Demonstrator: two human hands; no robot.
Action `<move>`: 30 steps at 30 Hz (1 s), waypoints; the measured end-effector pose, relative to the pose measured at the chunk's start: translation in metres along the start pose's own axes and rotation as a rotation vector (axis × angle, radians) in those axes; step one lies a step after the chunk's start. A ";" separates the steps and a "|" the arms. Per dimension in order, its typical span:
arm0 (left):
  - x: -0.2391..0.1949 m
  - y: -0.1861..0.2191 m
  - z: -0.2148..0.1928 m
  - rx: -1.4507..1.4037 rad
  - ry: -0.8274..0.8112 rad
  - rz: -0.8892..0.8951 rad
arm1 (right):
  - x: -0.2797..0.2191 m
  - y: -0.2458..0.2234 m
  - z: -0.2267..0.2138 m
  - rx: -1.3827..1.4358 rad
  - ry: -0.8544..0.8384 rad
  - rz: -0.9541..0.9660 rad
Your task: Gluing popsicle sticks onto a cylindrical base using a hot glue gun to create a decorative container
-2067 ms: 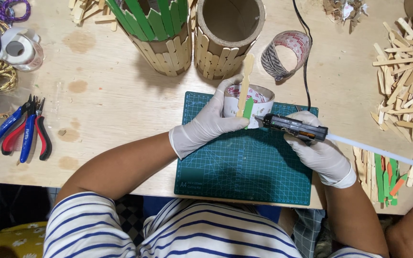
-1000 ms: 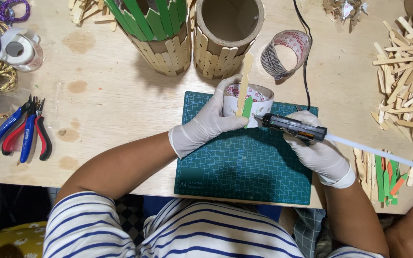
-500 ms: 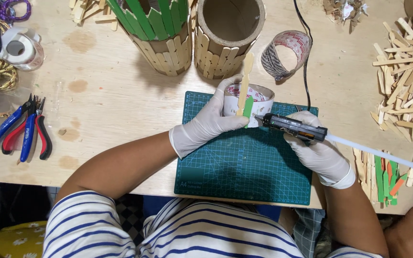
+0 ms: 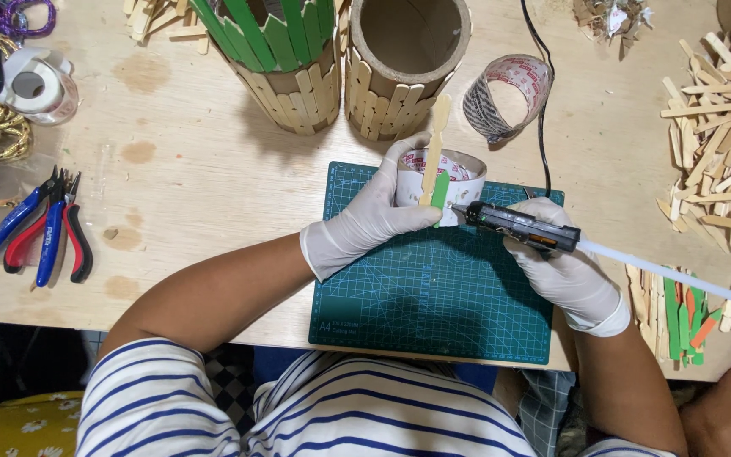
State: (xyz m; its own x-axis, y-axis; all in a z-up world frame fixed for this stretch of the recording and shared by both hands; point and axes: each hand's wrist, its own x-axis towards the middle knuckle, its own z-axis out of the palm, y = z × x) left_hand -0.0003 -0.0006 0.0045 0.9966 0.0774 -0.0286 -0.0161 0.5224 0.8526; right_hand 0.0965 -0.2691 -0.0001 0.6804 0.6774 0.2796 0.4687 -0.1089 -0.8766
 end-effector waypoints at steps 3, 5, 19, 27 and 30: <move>0.000 0.001 0.000 -0.008 -0.003 -0.006 | 0.005 -0.015 0.000 0.000 0.000 -0.004; 0.000 0.001 0.000 -0.006 -0.005 -0.003 | 0.007 -0.019 0.002 -0.015 0.003 -0.005; -0.002 0.009 0.002 0.078 0.031 0.022 | 0.015 -0.071 -0.004 -0.222 0.008 0.117; 0.003 0.009 -0.004 -0.038 -0.017 -0.021 | 0.013 -0.095 -0.031 -0.893 -0.201 -0.253; 0.002 0.011 -0.005 -0.004 -0.035 -0.040 | 0.026 -0.086 -0.051 -1.120 -0.284 -0.410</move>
State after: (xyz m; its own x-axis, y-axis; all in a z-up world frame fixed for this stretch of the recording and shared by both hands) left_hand 0.0010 0.0097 0.0117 0.9986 0.0270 -0.0444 0.0235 0.5277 0.8491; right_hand 0.1027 -0.2792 0.1028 0.2869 0.9280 0.2377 0.9400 -0.3206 0.1168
